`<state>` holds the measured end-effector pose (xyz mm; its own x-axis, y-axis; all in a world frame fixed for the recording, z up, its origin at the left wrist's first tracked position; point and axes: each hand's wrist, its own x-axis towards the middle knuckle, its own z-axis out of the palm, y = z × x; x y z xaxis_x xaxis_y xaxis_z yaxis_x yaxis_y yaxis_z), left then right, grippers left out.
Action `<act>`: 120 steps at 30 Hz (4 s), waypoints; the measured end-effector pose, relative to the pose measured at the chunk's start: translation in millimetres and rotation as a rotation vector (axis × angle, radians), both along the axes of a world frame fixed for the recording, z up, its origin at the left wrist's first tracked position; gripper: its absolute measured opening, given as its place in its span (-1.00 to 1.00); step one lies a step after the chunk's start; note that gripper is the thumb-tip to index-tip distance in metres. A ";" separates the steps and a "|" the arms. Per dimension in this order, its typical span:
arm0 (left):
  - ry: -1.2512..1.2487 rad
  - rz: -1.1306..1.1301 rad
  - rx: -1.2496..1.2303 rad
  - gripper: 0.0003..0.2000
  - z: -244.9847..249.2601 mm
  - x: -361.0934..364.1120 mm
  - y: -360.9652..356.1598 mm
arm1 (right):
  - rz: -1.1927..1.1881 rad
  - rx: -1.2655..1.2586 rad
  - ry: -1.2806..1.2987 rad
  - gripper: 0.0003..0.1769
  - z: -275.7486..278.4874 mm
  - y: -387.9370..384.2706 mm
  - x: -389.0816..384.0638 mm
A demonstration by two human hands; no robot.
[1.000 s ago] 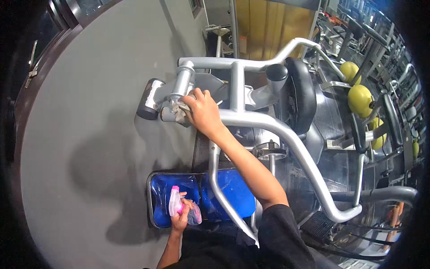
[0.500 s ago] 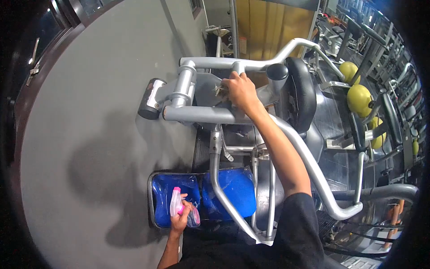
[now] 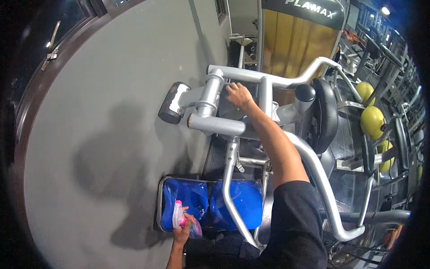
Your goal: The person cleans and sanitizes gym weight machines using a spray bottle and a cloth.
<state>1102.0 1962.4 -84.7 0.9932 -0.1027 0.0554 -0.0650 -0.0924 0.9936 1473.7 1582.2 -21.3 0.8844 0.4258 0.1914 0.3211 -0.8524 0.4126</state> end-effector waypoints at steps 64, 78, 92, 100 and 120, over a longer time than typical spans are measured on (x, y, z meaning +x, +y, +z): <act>0.114 -0.035 -0.075 -0.70 13.5 -2.9 -12.6 | -0.563 0.535 -0.275 -0.83 19.5 -84.9 -118.6; 0.095 -0.003 -0.094 -0.70 -1.6 -20.2 -2.5 | -0.153 0.959 -0.188 -0.56 111.7 -2.9 -229.7; -0.076 -0.189 0.157 -0.67 -19.0 -12.7 -14.7 | -0.650 2.795 -0.364 -0.68 -169.0 105.2 -87.2; 0.051 -0.019 0.101 -0.68 -13.3 -18.1 -17.4 | -0.822 2.697 0.511 -0.56 -271.4 139.0 -88.4; 0.077 0.037 0.085 -0.82 -32.1 -7.4 -1.6 | -0.388 3.124 -0.424 -0.74 -136.7 110.9 -107.0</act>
<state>1094.6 1960.7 -116.8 0.9973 -0.0672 -0.0286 0.0163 -0.1773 0.9840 1366.6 1693.1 -158.0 0.6681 -0.6258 -0.4026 0.4301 0.7663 -0.4773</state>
